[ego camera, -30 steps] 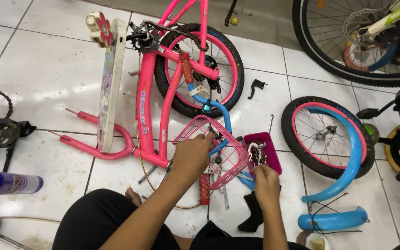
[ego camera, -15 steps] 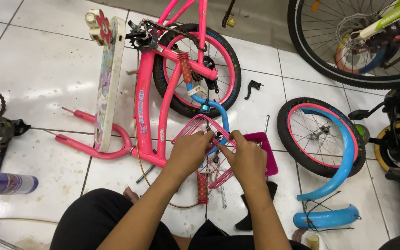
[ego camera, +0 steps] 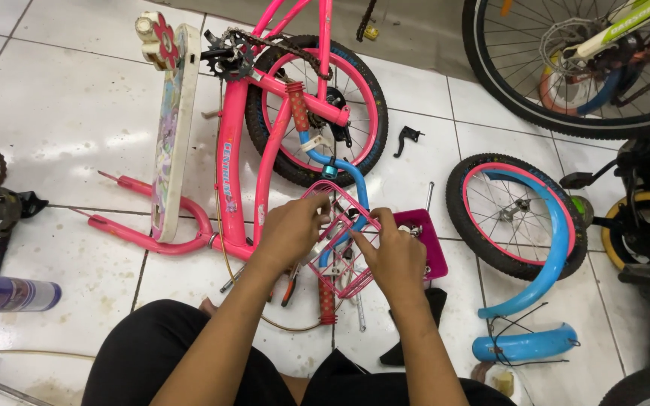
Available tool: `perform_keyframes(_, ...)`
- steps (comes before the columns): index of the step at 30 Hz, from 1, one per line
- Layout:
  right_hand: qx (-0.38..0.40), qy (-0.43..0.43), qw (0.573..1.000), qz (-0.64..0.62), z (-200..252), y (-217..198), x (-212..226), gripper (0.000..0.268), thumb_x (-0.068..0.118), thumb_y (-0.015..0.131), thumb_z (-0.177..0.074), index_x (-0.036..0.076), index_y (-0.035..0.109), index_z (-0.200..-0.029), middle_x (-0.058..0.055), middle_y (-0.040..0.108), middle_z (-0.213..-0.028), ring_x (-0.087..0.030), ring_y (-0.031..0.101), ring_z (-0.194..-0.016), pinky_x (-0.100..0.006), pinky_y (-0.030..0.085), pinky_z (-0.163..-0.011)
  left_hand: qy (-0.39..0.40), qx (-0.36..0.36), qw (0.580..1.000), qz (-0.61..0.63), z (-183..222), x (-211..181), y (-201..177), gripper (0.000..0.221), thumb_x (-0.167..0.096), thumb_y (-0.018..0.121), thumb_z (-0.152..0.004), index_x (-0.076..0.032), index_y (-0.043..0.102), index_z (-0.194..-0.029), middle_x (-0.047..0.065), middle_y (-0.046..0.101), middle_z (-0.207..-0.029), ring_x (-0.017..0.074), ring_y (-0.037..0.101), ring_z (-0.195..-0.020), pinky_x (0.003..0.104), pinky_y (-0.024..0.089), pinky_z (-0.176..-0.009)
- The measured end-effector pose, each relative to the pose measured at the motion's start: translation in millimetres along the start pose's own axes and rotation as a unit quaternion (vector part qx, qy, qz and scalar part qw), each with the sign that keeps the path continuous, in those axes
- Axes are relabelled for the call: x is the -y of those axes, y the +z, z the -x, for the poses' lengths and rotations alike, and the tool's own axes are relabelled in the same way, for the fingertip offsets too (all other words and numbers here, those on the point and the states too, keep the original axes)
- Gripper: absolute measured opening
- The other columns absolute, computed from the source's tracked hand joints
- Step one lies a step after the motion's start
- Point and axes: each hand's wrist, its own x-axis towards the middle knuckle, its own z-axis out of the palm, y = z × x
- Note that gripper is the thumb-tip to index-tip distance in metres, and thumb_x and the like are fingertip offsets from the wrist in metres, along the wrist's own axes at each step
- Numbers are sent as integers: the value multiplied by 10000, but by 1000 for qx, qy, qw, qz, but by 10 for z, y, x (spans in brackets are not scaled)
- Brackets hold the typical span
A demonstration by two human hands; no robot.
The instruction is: Attaching a pink wire basket to a bicycle's handlebars using metal brackets and screws.
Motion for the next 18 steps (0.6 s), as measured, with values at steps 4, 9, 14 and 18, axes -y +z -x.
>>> perform_keyframes(4, -57, -16, 963, -264, 195, -36, 70, 171, 302, 731, -910, 135, 714, -876, 6, 302, -347, -161, 379, -392, -264, 364, -494, 38, -15, 994, 98, 186, -38, -99, 126, -197, 596, -981, -142, 682, -1053, 146, 742, -833, 405, 704, -951, 521, 542, -827)
perform_keyframes(9, 11, 47, 861, -507, 520, -250, 193, 127, 119, 695, -931, 21, 750, -989, 37, 359, -375, -56, 304, -400, -205, 235, -408, 108, 23, 962, 250, 426, -236, -29, 86, -107, 613, -970, -49, 674, -988, 180, 710, -795, 308, 667, -880, 427, 558, -789)
perform_keyframes(14, 4, 46, 799, -600, 919, -328, 167, 171, 81, 649, -952, -54, 722, -1026, 17, 325, -395, -56, 291, -395, -204, 207, -413, 142, 50, 947, 285, 757, -376, 52, 88, -91, 609, -969, -33, 675, -967, 125, 664, -770, 232, 602, -865, 379, 548, -750)
perform_keyframes(18, 16, 48, 798, -601, 1221, -429, 143, 135, 55, 671, -944, -71, 713, -972, 17, 329, -396, -51, 271, -391, -207, 192, -405, 130, 71, 950, 273, 1091, -429, 155, 97, -123, 629, -970, -49, 690, -980, 117, 714, -806, 220, 632, -840, 331, 529, -722)
